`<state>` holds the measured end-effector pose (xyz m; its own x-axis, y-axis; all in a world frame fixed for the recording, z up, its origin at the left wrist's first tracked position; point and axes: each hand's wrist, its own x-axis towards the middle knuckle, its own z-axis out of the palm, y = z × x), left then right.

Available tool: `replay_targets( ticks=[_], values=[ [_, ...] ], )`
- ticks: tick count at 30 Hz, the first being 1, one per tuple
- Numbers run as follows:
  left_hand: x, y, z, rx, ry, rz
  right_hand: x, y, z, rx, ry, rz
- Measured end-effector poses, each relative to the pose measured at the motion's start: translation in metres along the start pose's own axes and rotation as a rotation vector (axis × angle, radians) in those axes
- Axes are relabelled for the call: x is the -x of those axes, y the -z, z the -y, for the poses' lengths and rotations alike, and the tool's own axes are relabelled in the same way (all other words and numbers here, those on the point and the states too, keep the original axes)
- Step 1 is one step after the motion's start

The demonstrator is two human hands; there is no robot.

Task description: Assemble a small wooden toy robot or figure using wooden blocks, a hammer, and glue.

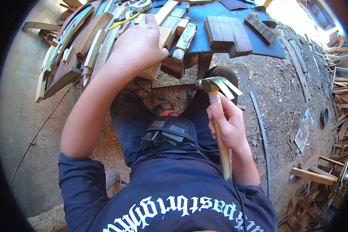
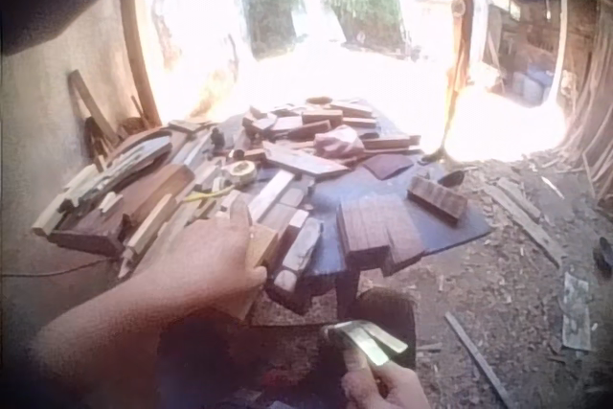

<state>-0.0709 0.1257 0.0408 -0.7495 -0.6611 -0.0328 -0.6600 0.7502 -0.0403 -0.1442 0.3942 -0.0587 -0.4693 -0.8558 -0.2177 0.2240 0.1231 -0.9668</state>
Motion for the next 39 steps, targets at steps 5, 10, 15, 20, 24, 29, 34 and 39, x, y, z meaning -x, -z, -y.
replay_targets(
  ticks=[5, 10, 15, 20, 24, 29, 34, 39],
  values=[
    [-0.004, 0.006, 0.016, 0.079, 0.001, -0.045, -0.001, 0.003, 0.006, -0.084, 0.145, 0.004],
    [-0.007, 0.025, 0.041, 0.472, -0.020, -0.063, -0.012, -0.003, 0.018, 0.070, 0.530, -0.033],
    [0.008, 0.024, 0.059, 1.192, -0.032, -0.148, -0.020, -0.010, 0.052, -0.327, 0.441, 0.231],
    [0.021, 0.000, 0.061, 1.696, -0.090, -0.186, -0.047, -0.023, 0.078, -0.113, 0.617, 0.102],
    [0.017, -0.016, 0.050, 1.794, -0.131, -0.271, -0.087, -0.034, 0.104, 0.445, 0.986, -0.456],
    [0.006, -0.050, 0.042, 1.804, -0.209, -0.467, -0.121, -0.060, 0.123, 0.691, 0.770, -0.524],
    [-0.009, -0.068, 0.055, 2.151, -0.414, -0.291, -0.137, -0.062, 0.110, 0.621, 0.762, -0.324],
    [-0.007, -0.073, 0.058, 2.294, -0.319, -0.176, -0.152, -0.068, 0.107, 0.772, 0.934, -0.401]
  ],
)
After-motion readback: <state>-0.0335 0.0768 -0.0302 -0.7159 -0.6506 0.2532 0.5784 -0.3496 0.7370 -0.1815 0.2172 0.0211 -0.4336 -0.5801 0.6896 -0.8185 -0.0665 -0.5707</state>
